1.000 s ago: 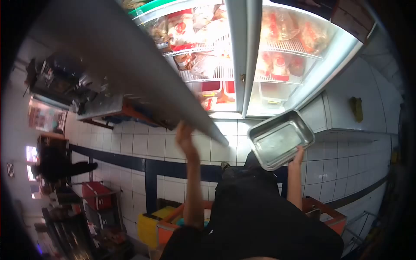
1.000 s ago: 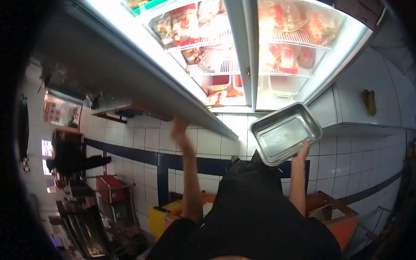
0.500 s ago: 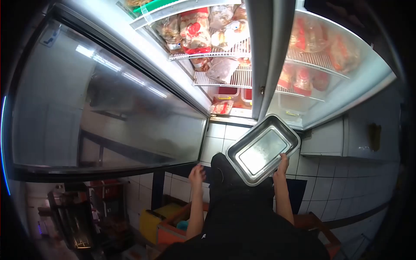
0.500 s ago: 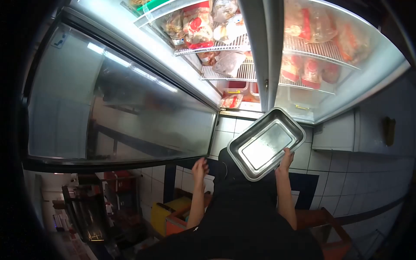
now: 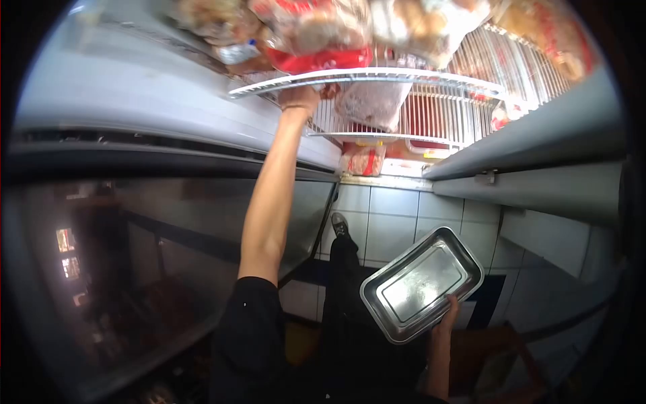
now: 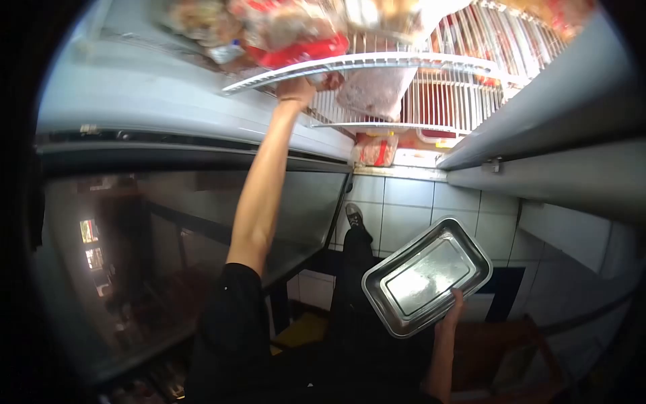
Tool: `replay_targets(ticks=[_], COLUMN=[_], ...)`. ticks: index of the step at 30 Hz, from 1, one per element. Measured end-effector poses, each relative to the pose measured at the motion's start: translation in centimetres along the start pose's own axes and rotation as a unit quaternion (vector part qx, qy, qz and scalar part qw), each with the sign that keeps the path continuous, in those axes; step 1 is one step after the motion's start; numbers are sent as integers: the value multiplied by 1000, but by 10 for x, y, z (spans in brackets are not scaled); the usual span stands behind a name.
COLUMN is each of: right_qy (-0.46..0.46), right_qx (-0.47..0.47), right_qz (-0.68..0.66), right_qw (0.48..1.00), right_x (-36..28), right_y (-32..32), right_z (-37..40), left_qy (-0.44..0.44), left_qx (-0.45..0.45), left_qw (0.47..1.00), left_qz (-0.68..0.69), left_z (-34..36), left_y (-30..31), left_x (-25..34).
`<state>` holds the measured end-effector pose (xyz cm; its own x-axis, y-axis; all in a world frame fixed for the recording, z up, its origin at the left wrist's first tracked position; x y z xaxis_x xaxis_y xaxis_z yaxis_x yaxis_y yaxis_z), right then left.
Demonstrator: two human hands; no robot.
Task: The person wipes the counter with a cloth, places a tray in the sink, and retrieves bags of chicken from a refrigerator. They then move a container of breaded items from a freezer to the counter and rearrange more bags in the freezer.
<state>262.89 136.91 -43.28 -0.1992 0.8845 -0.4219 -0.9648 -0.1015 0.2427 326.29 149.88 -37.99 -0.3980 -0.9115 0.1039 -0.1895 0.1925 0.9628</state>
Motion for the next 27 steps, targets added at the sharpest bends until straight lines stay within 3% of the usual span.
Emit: replay_targets(ticks=[1, 2, 5, 6, 7, 8, 11, 13, 16, 18, 20, 22, 25, 26, 27], right_qy=[-9, -28, -31, -37, -43, -60, -38, -26, -12, 38, 54, 69, 123, 142, 162], right_qx=[16, 33, 66, 70, 74, 52, 78, 53, 65, -3, -10, -20, -97, -111, -124], right_qz=[5, 4, 27, 28, 30, 28, 22, 37, 23, 16, 25, 30, 86, 109, 131], right_qw=[1000, 999, 997, 996, 996, 996, 996, 998, 998, 999, 998, 997, 984, 978, 970], right_x=[20, 40, 76, 89, 100, 108, 110, 108, 93, 83, 75, 61, 36, 30, 27], right_y=[-21, -39, -83, -97, -107, -116, -152, -167, -194, -204, -212, -218, -244, -253, -263], right_z=[-21, -41, -89, -105, -121, -139, -171, -186, -188, -186, -173, -163, -146, -135, -127], left_qy=[-105, -126, -25, -150, -263, -341, -246, -182, -92, -14, 39, 26, -14, 39, 101], left_qx=[35, 38, -52, 11, 115, 244, 398, 433, 411, 380, 344, 328, 350, 339, 259], left_qw=[994, 991, 990, 988, 955, 887, 883, 883, 901, 921, 938, 939, 926, 927, 940], left_qz=[10, 29, 130, 22, -82, -194, -27, -12, -101, -80, -22, 98, 140, 159, 200], left_z=[-11, -23, -47, -59, -60, -58, -45, -45, -48, -55, -55, -31, 21, 40, 59], left_y=[-4, -35, -135, -154, -170, -183, -204, -222, -244, -246, -238, -202, -154, -151, -111], left_x=[9, 0, -70, -89, -88, -86, -37, -16, -2, -7, -7, 13, 29, 12, 29])
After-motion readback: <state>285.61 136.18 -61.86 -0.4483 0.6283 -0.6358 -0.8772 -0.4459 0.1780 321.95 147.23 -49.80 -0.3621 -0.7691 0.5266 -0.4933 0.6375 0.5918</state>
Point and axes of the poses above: each hand's wrist, its own z-axis away from the middle knuckle, its own y-axis out of the back of the hand, x = y × z, the point moved 5 cm from there along -z, towards the middle knuckle, and after that the axes turned 14 degrees about x, right-handed, at the moved point
